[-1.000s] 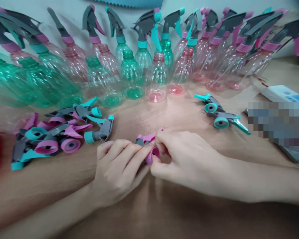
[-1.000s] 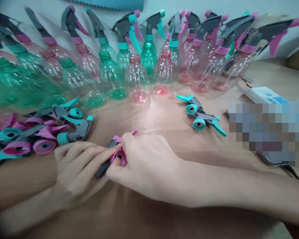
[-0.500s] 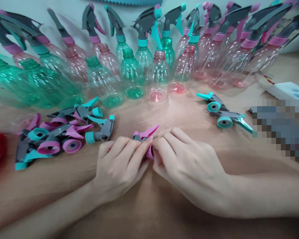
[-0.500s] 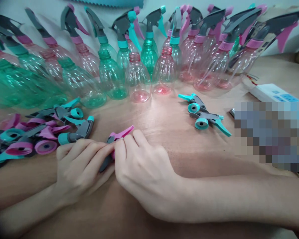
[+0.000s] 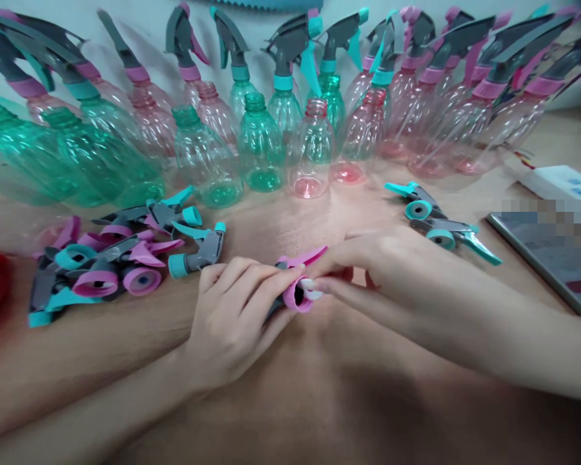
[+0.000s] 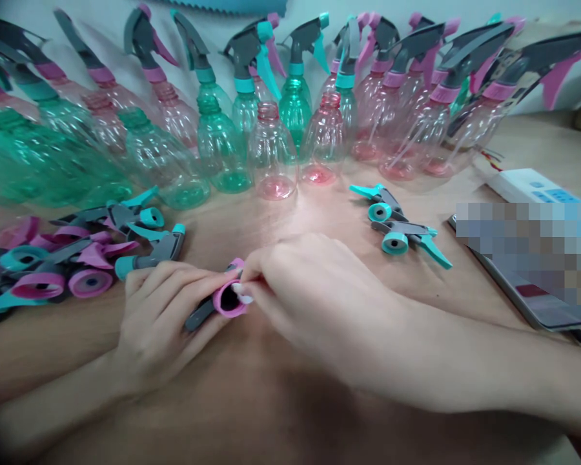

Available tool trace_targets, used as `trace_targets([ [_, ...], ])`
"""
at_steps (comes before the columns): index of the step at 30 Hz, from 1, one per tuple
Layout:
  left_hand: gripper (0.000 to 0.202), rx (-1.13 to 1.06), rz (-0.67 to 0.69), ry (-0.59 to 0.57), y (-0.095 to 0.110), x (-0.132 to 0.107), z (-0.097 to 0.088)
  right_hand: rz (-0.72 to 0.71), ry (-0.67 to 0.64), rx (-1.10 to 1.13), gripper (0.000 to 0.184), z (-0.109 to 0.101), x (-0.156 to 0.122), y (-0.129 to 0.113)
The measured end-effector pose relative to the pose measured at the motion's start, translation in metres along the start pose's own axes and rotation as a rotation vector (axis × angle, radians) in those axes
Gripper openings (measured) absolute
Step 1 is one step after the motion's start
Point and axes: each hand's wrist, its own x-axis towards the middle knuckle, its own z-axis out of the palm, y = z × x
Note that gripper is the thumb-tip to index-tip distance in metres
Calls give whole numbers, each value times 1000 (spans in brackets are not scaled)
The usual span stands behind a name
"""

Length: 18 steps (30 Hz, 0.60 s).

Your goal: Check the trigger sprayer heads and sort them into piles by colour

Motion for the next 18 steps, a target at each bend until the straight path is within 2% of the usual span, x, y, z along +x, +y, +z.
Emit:
trace_targets([
  [5, 20, -153, -99, -34, -2, 0, 0, 34, 32, 84, 14, -15, 3, -3],
  [10, 18, -220, -103, -24, -1, 1, 0, 44, -26, 308, 8, -3, 8, -4],
  [15, 15, -242, -93, 1, -1, 2, 1, 89, 9, 333, 5, 5, 10, -3],
  [18, 17, -254, -96, 4, -1, 3, 0, 62, 52, 337, 5, 8, 11, -1],
])
